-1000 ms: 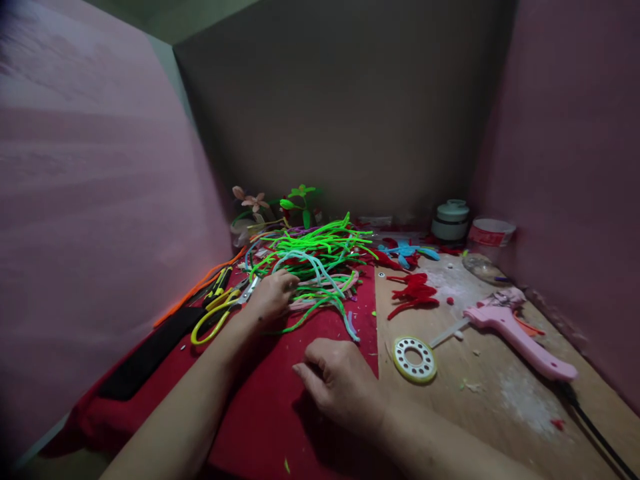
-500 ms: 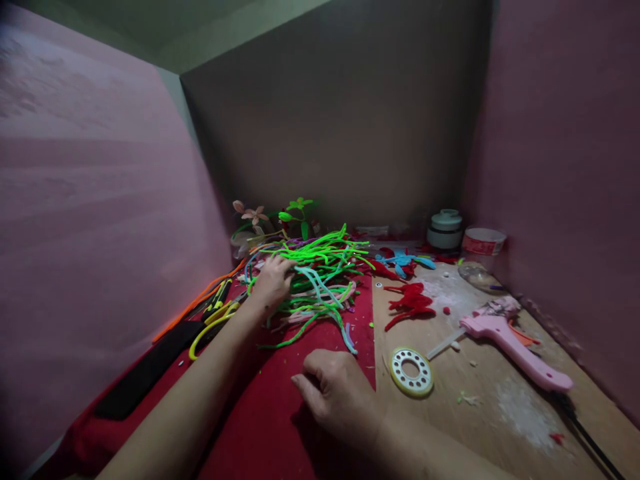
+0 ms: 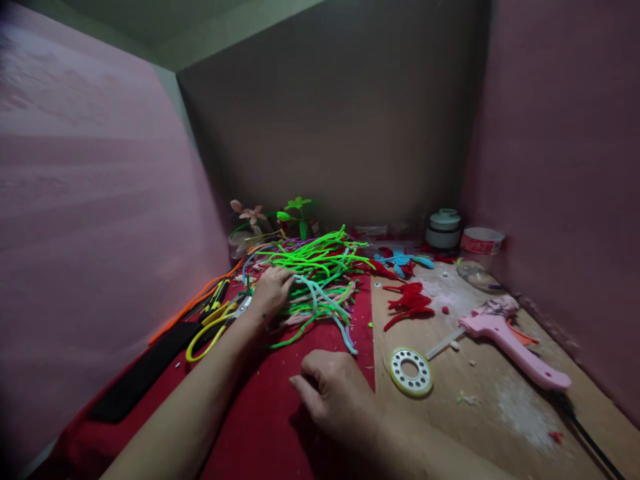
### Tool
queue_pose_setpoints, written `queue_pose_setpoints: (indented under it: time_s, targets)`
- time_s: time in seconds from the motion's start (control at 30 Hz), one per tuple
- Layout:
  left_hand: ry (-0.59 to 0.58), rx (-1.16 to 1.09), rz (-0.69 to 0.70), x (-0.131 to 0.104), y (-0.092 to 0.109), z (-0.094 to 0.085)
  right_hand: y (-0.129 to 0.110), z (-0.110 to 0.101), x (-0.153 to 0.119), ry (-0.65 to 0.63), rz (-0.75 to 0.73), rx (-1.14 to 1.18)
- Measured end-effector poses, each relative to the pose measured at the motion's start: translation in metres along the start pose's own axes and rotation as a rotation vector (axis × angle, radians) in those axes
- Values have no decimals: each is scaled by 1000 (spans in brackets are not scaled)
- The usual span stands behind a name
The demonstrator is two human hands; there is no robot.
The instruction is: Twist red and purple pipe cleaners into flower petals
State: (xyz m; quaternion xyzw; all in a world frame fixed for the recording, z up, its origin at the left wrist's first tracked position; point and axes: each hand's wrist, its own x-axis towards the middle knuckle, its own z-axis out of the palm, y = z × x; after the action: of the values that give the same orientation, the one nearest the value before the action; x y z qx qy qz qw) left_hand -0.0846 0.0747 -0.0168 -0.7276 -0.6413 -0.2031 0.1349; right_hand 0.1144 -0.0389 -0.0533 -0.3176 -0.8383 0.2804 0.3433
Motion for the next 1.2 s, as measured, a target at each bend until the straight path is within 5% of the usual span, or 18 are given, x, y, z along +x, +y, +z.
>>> queue_pose_setpoints:
  time_s: [0.67, 1.0, 1.2]
  targets:
    - [-43, -14, -8, 2, 8, 1, -1, 0, 2, 14, 1, -1]
    - [4, 19, -58, -2, 19, 3, 0, 2, 0, 8, 3, -9]
    - [85, -65, -103, 4, 7, -10, 0, 1, 0, -5, 8, 1]
